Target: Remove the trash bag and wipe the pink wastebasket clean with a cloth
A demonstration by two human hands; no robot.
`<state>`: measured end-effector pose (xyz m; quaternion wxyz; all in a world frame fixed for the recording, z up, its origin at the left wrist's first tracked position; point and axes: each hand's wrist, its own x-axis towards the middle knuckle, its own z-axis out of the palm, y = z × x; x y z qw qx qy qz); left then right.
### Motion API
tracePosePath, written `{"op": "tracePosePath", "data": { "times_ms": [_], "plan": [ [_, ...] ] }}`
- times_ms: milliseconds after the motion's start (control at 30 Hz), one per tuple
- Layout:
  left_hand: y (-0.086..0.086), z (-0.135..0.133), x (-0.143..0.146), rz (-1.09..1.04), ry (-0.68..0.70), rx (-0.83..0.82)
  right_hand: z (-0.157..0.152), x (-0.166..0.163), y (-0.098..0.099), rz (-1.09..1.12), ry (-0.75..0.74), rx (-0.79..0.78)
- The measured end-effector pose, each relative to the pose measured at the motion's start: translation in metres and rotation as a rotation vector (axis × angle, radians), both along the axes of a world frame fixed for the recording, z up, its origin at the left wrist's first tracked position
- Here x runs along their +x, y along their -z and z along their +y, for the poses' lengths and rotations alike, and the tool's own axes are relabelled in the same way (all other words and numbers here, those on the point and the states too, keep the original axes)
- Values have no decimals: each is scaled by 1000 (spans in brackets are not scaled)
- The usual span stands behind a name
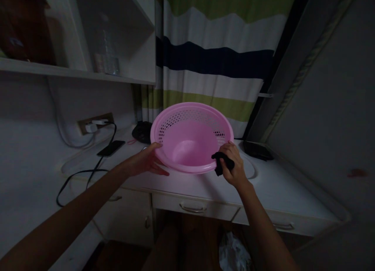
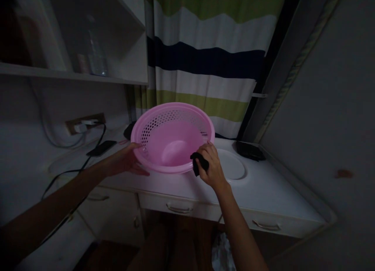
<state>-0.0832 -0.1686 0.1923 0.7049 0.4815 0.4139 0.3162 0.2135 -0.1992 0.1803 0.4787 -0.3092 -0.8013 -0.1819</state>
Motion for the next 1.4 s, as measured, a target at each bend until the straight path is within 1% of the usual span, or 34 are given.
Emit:
{"op": "tracePosePath", "data": {
  "times_ms": [67, 100, 167, 200, 300, 400, 500, 567, 667, 733, 800, 933, 1033, 1100, 1167, 1300, 1400],
  "plan": [
    [11, -4, 4, -101, 24, -56, 1, 2, 10, -4, 19, -6],
    [18, -4, 9, -161, -11, -46, 3, 4, 17, -11, 30, -12],
    [34, 1, 19, -274, -153, 34, 10, 7, 33, -41, 58, -42],
    [42, 4, 24, -304, -186, 49, 15, 10, 42, -59, 74, -69],
    [68, 16, 38, -353, -181, 96, 30, 15, 72, -106, 108, -167],
    [94, 28, 47, -371, -273, 143, 42, 14, 101, -133, 149, -271],
    [120, 38, 53, -370, -436, 163, 49, 6, 128, -116, 196, -356],
    [136, 43, 58, -331, -573, 172, 52, -2, 145, -83, 223, -390],
    [154, 48, 64, -307, -650, 155, 57, -11, 167, -25, 263, -385],
    [161, 49, 68, -326, -681, 127, 60, -16, 177, 11, 283, -348],
    [167, 50, 71, -355, -677, 149, 62, -22, 182, 44, 309, -324],
    [174, 50, 76, -346, -650, 154, 58, -41, 179, 62, 358, -372],
    [177, 49, 77, -408, -554, 111, 49, -59, 178, 55, 371, -398],
    [178, 48, 78, -451, -481, 93, 43, -74, 180, 63, 384, -403],
    [178, 47, 78, -462, -451, 93, 39, -90, 185, 78, 394, -412],
    [179, 47, 77, -421, -516, 120, 38, -123, 191, 117, 363, -453],
    [178, 47, 76, -442, -542, 128, 38, -132, 189, 124, 332, -490]
  ]
}}
